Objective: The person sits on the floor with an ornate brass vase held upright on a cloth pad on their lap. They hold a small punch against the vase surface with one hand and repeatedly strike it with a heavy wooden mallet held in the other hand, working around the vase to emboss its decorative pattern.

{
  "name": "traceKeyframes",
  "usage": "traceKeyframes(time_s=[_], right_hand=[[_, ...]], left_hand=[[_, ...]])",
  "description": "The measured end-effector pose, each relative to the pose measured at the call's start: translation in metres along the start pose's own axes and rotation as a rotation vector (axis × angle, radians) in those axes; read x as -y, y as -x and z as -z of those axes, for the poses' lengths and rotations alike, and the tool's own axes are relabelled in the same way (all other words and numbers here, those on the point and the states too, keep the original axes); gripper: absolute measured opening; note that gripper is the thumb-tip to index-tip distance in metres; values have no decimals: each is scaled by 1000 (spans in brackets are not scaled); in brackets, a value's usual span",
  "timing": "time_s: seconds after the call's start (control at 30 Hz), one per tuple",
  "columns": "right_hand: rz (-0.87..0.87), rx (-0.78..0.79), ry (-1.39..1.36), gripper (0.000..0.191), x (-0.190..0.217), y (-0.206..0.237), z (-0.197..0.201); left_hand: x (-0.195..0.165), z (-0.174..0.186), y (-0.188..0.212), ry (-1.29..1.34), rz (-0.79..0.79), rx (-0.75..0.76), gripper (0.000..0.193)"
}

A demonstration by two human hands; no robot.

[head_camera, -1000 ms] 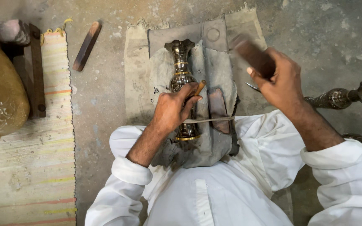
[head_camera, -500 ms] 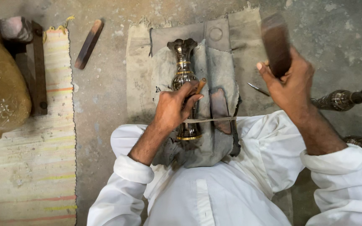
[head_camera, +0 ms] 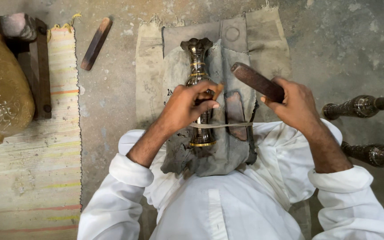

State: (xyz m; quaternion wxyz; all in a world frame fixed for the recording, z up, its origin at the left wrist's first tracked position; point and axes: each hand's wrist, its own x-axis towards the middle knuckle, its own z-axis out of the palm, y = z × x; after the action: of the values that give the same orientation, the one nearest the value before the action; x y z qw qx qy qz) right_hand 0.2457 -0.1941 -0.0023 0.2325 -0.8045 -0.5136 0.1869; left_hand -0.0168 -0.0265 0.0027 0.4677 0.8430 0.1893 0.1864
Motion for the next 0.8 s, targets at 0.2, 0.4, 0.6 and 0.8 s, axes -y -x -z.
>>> traceKeyframes(time_s=[0.2,0.4,0.6,0.8], right_hand=[[120,-129,150,29,-9,9,-12],[116,-296,101,24,-10,15,-9],[223,-294,250,22,-8,16,-4],[197,-262,185,21,-7,13,-6]], left_hand=[[-1,-3,-11,-289,-59,114,34],[-1,-5,-6,-270,-109,80,31],[-4,-6,-7,-325,-84,90,29],[-5,-6,-6,-300,-105,68,30]])
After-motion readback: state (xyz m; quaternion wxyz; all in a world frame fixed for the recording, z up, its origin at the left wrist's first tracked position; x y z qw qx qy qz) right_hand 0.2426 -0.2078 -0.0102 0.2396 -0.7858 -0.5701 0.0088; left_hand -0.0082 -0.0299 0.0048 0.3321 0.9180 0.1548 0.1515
